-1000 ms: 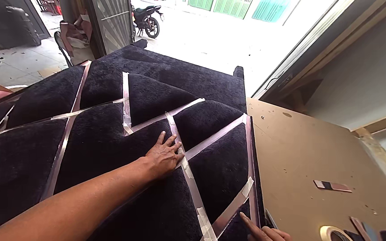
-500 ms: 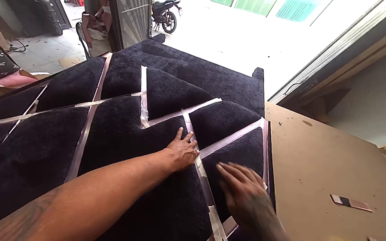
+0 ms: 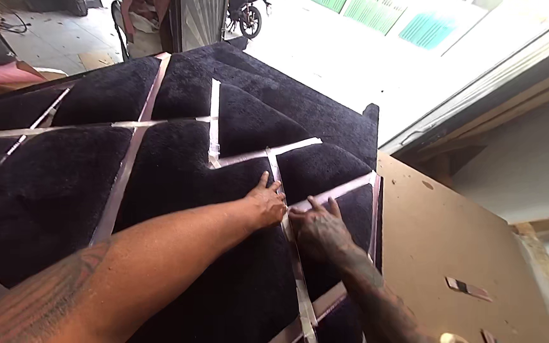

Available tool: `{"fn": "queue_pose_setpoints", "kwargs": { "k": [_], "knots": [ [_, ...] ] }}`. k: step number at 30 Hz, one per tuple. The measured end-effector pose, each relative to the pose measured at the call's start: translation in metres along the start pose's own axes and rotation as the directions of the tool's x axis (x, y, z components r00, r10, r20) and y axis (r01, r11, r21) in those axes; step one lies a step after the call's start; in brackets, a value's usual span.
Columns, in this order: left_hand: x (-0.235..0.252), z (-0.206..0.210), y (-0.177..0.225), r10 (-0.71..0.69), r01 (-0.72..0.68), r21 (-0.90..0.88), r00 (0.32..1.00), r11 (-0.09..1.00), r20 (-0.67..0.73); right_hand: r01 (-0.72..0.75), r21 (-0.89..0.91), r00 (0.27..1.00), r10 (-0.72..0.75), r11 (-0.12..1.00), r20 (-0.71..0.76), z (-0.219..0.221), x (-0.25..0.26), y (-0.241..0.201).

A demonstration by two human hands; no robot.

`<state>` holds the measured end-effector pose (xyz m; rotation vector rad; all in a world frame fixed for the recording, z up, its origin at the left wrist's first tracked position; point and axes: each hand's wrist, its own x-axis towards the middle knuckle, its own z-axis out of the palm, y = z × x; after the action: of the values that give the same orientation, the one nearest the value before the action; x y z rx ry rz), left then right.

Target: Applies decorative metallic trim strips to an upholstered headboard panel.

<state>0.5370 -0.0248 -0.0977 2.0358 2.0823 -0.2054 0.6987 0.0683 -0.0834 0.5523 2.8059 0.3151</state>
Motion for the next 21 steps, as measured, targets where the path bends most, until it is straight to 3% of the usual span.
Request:
{"fn": "queue_pose_setpoints", "kwargs": {
  "k": [2, 5, 9, 12, 15, 17, 21],
  "knots": [
    [0.001, -0.003, 0.002, -0.002, 0.002, 0.007, 1.000, 1.000, 0.014, -0.004, 0.027, 1.000, 0.004, 1.000, 0.000, -0.013, -0.002, 0.007],
    [-0.002, -0.002, -0.001, 0.001, -0.001, -0.019, 0.999, 1.000, 0.040, 0.030, 0.068, 0.992, -0.021, 0.997, -0.128, 0.015, -0.010, -0.003],
    [-0.007, -0.017, -0.023, 0.182, -0.182, -0.005, 0.979, 0.983, 0.088, 0.026, 0.070, 0.997, -0.022, 0.997, -0.069, 0.018, -0.011, 0.004],
    [-0.014, -0.018, -0.038, 0.263, -0.264, 0.006, 0.961, 0.964, 0.085, 0.118, 0.051, 0.991, -0.115, 0.992, -0.065, 0.006, -0.002, 0.011],
    [-0.005, -0.019, -0.035, 0.262, -0.269, 0.052, 0.959, 0.962, 0.111, 0.190, 0.044, 0.975, -0.183, 0.981, -0.128, -0.009, 0.001, 0.021],
    [-0.005, -0.017, -0.036, 0.249, -0.256, 0.051, 0.963, 0.965, 0.106, 0.248, 0.084, 0.953, -0.227, 0.965, -0.201, 0.005, 0.005, 0.018],
    [-0.007, -0.018, -0.031, 0.227, -0.231, 0.036, 0.968, 0.972, 0.108, 0.318, 0.157, 0.945, -0.300, 0.935, -0.129, 0.015, 0.007, 0.033]
  ]
}}
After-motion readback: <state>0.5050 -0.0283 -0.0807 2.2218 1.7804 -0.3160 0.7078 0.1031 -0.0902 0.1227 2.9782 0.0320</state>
